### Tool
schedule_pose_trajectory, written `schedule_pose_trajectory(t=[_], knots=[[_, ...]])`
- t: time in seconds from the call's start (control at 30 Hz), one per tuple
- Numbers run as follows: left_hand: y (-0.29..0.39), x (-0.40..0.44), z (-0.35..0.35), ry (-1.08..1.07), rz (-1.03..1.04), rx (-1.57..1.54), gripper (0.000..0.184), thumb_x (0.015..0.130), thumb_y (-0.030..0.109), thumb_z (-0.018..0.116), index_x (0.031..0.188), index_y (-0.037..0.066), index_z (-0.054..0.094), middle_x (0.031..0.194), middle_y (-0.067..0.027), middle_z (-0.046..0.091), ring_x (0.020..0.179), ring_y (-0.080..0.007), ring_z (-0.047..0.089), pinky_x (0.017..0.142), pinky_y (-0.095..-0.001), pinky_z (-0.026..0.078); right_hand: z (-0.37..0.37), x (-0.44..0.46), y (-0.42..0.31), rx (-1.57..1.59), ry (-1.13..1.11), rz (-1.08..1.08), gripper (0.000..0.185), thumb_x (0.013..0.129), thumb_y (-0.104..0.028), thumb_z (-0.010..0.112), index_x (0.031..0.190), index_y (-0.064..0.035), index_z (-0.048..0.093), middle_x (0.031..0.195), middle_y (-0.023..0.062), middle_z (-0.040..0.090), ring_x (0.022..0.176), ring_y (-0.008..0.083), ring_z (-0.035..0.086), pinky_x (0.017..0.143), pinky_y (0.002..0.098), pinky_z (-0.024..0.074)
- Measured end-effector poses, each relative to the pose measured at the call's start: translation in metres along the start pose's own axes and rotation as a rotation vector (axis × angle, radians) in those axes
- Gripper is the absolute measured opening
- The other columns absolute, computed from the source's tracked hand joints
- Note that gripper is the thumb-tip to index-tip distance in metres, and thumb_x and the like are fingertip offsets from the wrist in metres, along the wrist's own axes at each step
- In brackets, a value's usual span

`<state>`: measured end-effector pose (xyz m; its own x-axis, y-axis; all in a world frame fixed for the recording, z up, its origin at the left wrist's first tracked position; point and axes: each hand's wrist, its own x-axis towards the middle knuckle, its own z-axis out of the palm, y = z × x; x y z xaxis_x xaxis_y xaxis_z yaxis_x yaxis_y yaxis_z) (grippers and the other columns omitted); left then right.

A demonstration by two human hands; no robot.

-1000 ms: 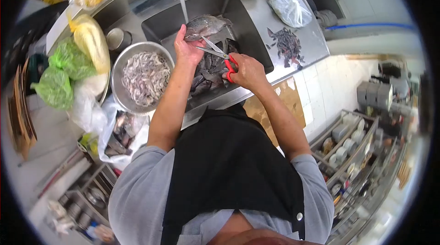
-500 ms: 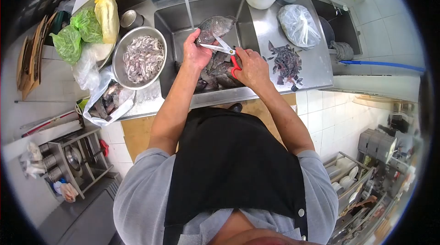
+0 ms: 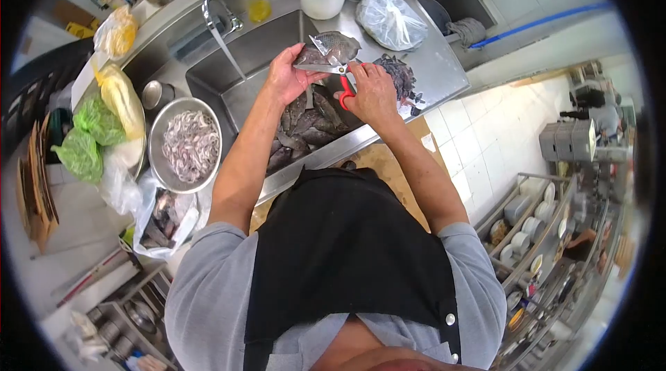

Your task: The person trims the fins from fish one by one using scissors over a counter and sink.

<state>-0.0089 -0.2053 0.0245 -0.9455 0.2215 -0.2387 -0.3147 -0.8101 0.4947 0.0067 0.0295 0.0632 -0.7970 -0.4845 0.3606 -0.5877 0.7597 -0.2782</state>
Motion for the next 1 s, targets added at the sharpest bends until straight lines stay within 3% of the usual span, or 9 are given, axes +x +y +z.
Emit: schedule_pose_trajectory(t=[0.03,0.13,0.23,0.3,0.43,0.63,0.93,1.0], knots=[[-0.001,0.004,0.000,-0.040,-0.002,0.014,0.046,0.111,0.032,0.038,0.131,-0.004,0.058,0.128,-0.0255,0.069,0.119,-0.0421,0.068,0.108,-0.0597,0.052,0.000,-0.003,0.002,-0.006,0.003,0.022,0.064,0.073,-0.036,0.089,0.124,-0.0043,0.065,0.109,0.0167,0.069,0.109,0.0363,0.064,0.096,0.0474,0.0517],[-0.012,0.016,0.012,-0.074,-0.115,0.027,0.046,0.110,0.031,0.040,0.130,-0.006,0.060,0.131,-0.0273,0.067,0.122,-0.0445,0.067,0.107,-0.0568,0.054,0.000,-0.015,0.008,0.000,0.067,0.070,0.067,0.070,-0.038,0.093,0.123,-0.0071,0.066,0.110,0.0151,0.071,0.102,0.0361,0.068,0.087,0.0466,0.0541],[-0.035,0.027,0.013,-0.042,-0.159,0.030,0.048,0.110,0.031,0.039,0.133,-0.006,0.057,0.134,-0.0285,0.065,0.126,-0.0444,0.064,0.109,-0.0583,0.052,0.004,-0.036,0.021,0.057,0.028,0.229,0.063,0.071,-0.040,0.093,0.119,-0.0088,0.067,0.103,0.0146,0.073,0.094,0.0349,0.071,0.077,0.0473,0.0559],[-0.049,0.025,0.026,0.038,-0.180,0.056,0.048,0.109,0.031,0.040,0.136,-0.006,0.054,0.138,-0.0287,0.062,0.130,-0.0443,0.062,0.111,-0.0607,0.050,0.008,-0.051,0.035,0.128,-0.051,0.334,0.054,0.072,-0.040,0.091,0.111,-0.0088,0.069,0.090,0.0172,0.073,0.085,0.0386,0.073,0.072,0.0490,0.0572],[-0.086,0.042,0.007,0.026,-0.296,-0.017,0.045,0.109,0.032,0.045,0.136,-0.002,0.056,0.136,-0.0248,0.065,0.131,-0.0435,0.061,0.110,-0.0606,0.051,0.019,-0.083,0.059,0.075,-0.108,0.377,0.052,0.073,-0.043,0.091,0.106,-0.0086,0.069,0.083,0.0164,0.073,0.076,0.0395,0.073,0.066,0.0491,0.0566],[-0.131,0.070,0.005,0.184,-0.326,0.096,0.053,0.111,0.045,0.046,0.139,0.001,0.056,0.131,-0.0213,0.069,0.122,-0.0377,0.068,0.103,-0.0574,0.056,0.022,-0.103,0.092,0.135,-0.193,0.444,0.051,0.075,-0.046,0.089,0.105,-0.0088,0.070,0.082,0.0169,0.073,0.078,0.0390,0.074,0.068,0.0488,0.0566],[-0.167,0.101,0.033,0.164,-0.202,0.102,0.051,0.112,0.042,0.047,0.136,-0.001,0.058,0.128,-0.0180,0.071,0.118,-0.0339,0.071,0.099,-0.0536,0.061,0.008,-0.103,0.162,0.188,-0.229,0.356,0.048,0.077,-0.045,0.089,0.100,-0.0087,0.069,0.080,0.0157,0.073,0.078,0.0381,0.073,0.067,0.0488,0.0565],[-0.171,0.104,0.037,0.159,-0.155,0.093,0.036,0.110,0.039,0.054,0.128,0.007,0.059,0.121,-0.0147,0.072,0.113,-0.0323,0.072,0.096,-0.0554,0.061,0.008,-0.102,0.175,0.190,-0.202,0.309,0.048,0.075,-0.044,0.091,0.099,-0.0088,0.069,0.080,0.0134,0.073,0.077,0.0373,0.073,0.067,0.0478,0.0567]])
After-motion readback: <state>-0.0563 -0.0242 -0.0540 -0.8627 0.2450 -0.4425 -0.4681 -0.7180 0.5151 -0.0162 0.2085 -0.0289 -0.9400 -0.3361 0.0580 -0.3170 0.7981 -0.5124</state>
